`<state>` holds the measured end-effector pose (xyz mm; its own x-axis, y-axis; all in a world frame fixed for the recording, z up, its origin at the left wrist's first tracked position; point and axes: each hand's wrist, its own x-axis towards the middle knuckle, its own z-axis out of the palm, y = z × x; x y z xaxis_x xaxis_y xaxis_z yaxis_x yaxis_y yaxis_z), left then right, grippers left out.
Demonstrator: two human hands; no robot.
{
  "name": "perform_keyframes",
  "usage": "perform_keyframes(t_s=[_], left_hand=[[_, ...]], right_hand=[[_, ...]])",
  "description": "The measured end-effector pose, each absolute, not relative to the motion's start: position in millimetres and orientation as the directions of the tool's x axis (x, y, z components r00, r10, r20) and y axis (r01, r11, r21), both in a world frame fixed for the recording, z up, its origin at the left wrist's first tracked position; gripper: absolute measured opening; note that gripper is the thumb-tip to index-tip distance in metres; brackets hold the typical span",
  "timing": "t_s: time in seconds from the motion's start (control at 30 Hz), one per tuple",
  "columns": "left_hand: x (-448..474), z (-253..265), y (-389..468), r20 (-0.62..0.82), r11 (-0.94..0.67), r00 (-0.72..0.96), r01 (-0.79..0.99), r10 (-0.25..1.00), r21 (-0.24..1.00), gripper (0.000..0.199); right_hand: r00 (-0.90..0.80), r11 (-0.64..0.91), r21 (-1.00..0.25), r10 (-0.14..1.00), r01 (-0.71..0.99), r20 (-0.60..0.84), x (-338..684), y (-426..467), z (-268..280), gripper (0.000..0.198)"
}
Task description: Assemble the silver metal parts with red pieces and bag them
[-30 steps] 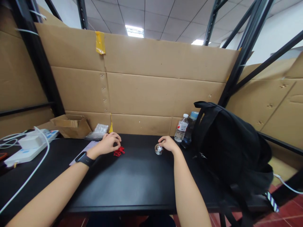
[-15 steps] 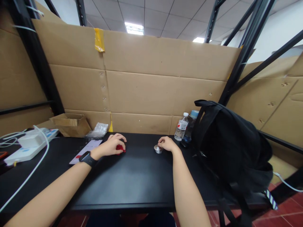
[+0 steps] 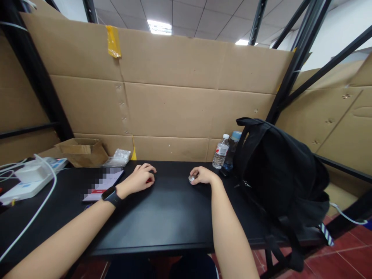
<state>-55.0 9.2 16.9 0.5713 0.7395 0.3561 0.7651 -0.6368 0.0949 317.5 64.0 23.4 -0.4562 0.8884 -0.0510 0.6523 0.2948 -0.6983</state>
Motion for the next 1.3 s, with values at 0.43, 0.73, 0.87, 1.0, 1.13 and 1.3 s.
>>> perform_keyframes(t_s=[0.43, 0.73, 0.87, 1.0, 1.13, 1.3], left_hand=[[-51.7, 12.9, 11.3, 0.407, -0.64, 0.559, 0.763, 0.723, 0.089, 0.018], [-83.8, 47.2, 14.7, 0.515, -0.637, 0.45, 0.721, 0.729, 0.272, 0.025], [-93.0, 38.3, 18.3, 0.376, -0.597, 0.506, 0.781, 0.776, 0.183, 0.019], [-92.1, 29.3, 22.4, 0.336, -0.584, 0.513, 0.796, 0.79, 0.159, 0.019], [-92.6, 31.6, 24.0, 0.376, -0.576, 0.489, 0.802, 0.787, 0.162, 0.027], [-90.6, 35.6, 19.9, 0.38, -0.594, 0.498, 0.781, 0.78, 0.195, 0.03]], right_hand=[[-0.443, 0.265, -0.703, 0.893, 0.66, -0.079, 323.4, 72.4, 15.3, 0.06], [-0.442, 0.262, -0.693, 0.892, 0.672, -0.091, 322.7, 72.6, 14.8, 0.059], [-0.443, 0.261, -0.696, 0.892, 0.669, -0.091, 321.6, 71.1, 16.4, 0.06], [-0.446, 0.268, -0.685, 0.89, 0.677, -0.092, 322.1, 70.7, 17.3, 0.058], [-0.437, 0.269, -0.665, 0.894, 0.696, -0.096, 322.6, 71.1, 16.7, 0.057], [-0.427, 0.331, -0.608, 0.904, 0.722, -0.015, 311.9, 63.5, 23.2, 0.061]])
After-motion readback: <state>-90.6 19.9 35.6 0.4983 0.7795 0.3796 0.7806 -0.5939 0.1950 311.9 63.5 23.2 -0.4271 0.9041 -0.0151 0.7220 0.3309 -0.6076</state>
